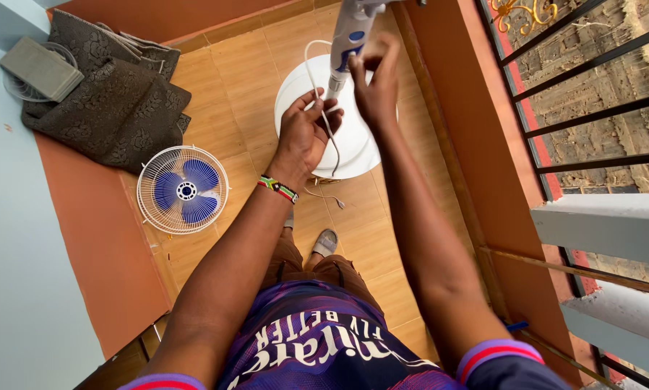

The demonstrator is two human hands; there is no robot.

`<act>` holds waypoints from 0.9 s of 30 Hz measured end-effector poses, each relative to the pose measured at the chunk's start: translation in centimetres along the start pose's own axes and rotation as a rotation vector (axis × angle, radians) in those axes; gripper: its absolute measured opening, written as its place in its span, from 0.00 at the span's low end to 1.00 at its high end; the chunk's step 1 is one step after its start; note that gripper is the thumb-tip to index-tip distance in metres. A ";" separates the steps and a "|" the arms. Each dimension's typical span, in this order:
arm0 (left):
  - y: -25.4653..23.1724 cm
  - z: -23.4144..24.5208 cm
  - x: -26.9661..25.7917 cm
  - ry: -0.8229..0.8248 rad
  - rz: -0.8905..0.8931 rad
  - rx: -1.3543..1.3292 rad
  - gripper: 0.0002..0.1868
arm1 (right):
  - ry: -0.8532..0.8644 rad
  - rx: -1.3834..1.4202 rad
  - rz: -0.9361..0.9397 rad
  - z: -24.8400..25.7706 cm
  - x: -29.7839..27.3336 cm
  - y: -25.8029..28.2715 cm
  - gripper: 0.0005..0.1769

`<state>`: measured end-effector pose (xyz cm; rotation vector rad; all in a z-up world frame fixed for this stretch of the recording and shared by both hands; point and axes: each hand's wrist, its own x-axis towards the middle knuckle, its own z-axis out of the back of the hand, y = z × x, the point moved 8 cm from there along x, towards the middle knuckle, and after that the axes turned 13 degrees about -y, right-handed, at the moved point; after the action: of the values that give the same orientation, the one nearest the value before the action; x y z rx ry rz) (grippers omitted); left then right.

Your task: The person assembles a standing electric fan by attaching the control panel, inserting the metal stand, securing the base, and attaching the rear grille. The person then wraps the power cord around the stand.

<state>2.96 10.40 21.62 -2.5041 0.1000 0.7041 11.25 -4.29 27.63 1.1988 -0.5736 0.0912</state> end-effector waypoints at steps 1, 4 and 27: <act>-0.3 -0.2 0.6 0.026 -0.025 -0.036 0.12 | 0.091 0.112 -0.151 -0.3 -2.7 -0.3 0.21; -1.5 -0.8 2.7 0.049 -0.084 -0.104 0.10 | 0.374 0.387 -0.624 -0.1 -11.7 -0.5 0.17; -4.1 -1.2 -11.5 0.275 -0.209 0.153 0.13 | 0.528 0.686 -0.692 4.9 -21.1 10.8 0.21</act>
<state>-5.57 12.45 30.26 -2.4053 -0.0091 0.2555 -12.57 0.23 28.17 1.8927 0.3934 0.0083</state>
